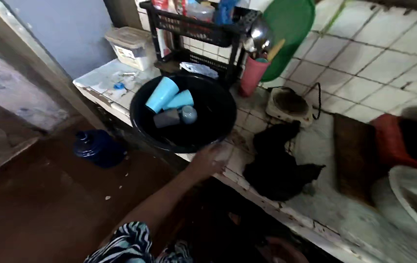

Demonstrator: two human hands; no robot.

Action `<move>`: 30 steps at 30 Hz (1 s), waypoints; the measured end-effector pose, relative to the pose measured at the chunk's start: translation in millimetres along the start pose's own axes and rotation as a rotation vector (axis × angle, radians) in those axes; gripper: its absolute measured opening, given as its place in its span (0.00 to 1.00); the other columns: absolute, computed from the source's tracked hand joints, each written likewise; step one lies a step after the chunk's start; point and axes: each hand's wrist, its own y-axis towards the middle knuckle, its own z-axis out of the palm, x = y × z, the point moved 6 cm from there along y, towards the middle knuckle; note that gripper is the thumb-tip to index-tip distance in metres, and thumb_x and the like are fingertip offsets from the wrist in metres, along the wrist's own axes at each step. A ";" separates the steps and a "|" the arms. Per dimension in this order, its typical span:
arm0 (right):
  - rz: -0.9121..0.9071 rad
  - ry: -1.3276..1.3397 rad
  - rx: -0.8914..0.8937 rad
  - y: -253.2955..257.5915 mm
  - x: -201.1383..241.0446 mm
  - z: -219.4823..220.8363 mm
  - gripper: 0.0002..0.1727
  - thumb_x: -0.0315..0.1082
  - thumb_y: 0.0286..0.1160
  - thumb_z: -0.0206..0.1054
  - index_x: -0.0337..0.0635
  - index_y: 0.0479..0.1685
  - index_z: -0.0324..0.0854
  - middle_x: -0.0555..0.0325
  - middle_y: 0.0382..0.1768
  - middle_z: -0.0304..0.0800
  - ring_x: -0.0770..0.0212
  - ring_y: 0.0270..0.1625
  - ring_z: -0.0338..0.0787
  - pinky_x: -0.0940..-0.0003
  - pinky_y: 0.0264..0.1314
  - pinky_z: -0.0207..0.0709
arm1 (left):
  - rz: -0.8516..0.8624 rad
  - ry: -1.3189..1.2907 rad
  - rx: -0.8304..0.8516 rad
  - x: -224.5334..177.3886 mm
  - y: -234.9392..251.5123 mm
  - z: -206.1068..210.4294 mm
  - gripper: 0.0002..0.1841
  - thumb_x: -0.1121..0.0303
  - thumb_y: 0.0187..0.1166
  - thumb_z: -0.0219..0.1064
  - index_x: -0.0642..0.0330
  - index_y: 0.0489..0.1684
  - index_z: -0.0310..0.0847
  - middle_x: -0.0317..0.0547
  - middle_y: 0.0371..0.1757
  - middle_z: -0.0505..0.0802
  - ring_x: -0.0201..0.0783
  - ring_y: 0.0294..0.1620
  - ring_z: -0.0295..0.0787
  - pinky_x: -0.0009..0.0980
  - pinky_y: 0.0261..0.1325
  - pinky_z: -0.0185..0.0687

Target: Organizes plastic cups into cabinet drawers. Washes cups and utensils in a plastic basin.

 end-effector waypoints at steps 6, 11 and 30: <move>-0.485 -0.270 0.064 151.8 233.8 69.5 0.21 0.32 0.77 0.66 0.29 0.64 0.81 0.48 0.52 0.92 0.62 0.50 0.92 0.65 0.55 0.86 | -0.237 0.325 -0.049 132.3 75.0 -160.7 0.23 0.66 0.79 0.72 0.73 0.68 0.81 0.72 0.70 0.83 0.68 0.74 0.78 0.64 0.76 0.72; -0.434 -0.714 0.119 279.2 336.2 148.0 0.19 0.31 0.90 0.56 0.26 0.68 0.80 0.33 0.65 0.87 0.44 0.69 0.87 0.53 0.77 0.74 | -0.273 0.434 0.004 170.5 105.1 -208.1 0.24 0.64 0.78 0.75 0.69 0.68 0.82 0.67 0.75 0.81 0.67 0.79 0.73 0.65 0.74 0.72; -0.306 -1.031 0.297 409.8 319.5 215.2 0.30 0.24 0.82 0.62 0.36 0.85 0.67 0.29 0.78 0.75 0.28 0.81 0.73 0.29 0.81 0.62 | -0.359 0.626 0.693 182.7 84.8 -138.3 0.29 0.72 0.85 0.62 0.76 0.83 0.62 0.76 0.78 0.76 0.72 0.79 0.73 0.67 0.77 0.68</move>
